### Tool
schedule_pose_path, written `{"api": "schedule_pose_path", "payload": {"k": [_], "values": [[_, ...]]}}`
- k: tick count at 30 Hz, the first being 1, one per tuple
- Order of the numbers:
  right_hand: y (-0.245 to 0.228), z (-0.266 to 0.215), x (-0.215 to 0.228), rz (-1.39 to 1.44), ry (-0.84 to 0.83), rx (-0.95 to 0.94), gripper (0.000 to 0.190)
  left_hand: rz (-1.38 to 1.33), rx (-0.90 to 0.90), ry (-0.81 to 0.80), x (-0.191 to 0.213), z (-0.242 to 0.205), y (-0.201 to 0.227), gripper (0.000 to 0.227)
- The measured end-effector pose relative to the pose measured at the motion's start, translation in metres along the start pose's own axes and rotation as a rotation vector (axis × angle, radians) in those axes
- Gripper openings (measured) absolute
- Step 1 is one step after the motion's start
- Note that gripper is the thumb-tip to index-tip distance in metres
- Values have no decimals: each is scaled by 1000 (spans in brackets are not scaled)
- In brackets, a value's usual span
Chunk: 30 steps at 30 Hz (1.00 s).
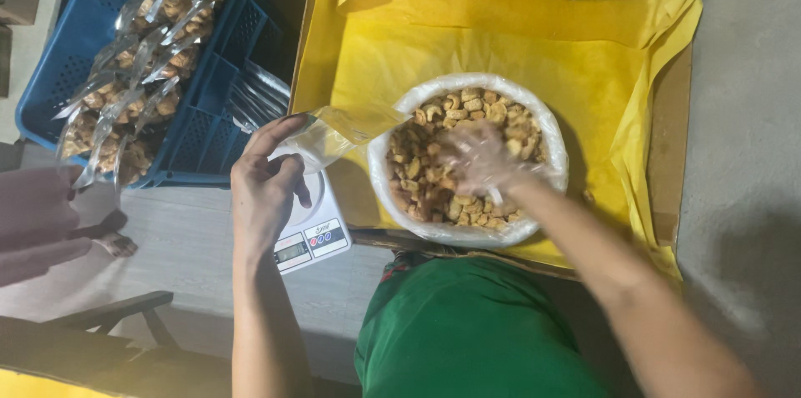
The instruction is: The person scoops snack pieces from a large bowl into small clear plastic bags, weighs each bag on a digital scale, and places the filled bags into a blue crate. The process is repeated multiple times throughout the clip.
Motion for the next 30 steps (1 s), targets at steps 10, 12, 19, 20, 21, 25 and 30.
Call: {"api": "schedule_pose_path", "payload": {"k": [10, 12, 19, 20, 21, 25, 30], "values": [[54, -23, 12, 657, 444, -220, 89, 14, 14, -52, -3, -4, 5, 49], [29, 8, 7, 410, 220, -216, 96, 17, 24, -58, -3, -3, 5, 49], [0, 7, -15, 366, 72, -167, 115, 15, 31, -66, -3, -7, -7, 49], [-1, 8, -14, 428, 128, -194, 113, 8, 32, -73, -4, -8, -9, 49], [-1, 9, -12, 491, 184, -220, 112, 12, 41, -85, -5, -9, -11, 49], [-19, 14, -15, 478, 158, -238, 103, 28, 60, -118, -10, -10, -15, 50], [-21, 8, -24, 571, 400, -193, 110, 53, 43, -192, -30, -6, -10, 50]]}}
Point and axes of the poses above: each hand's wrist, its own z-axis towards the middle knuckle, its own x-axis out of the back of the hand, y = z × x, the point moved 2 cm from there along z, towards the middle knuckle, and after that the axes turned 15 degrees about x, right-handed, at the moved point
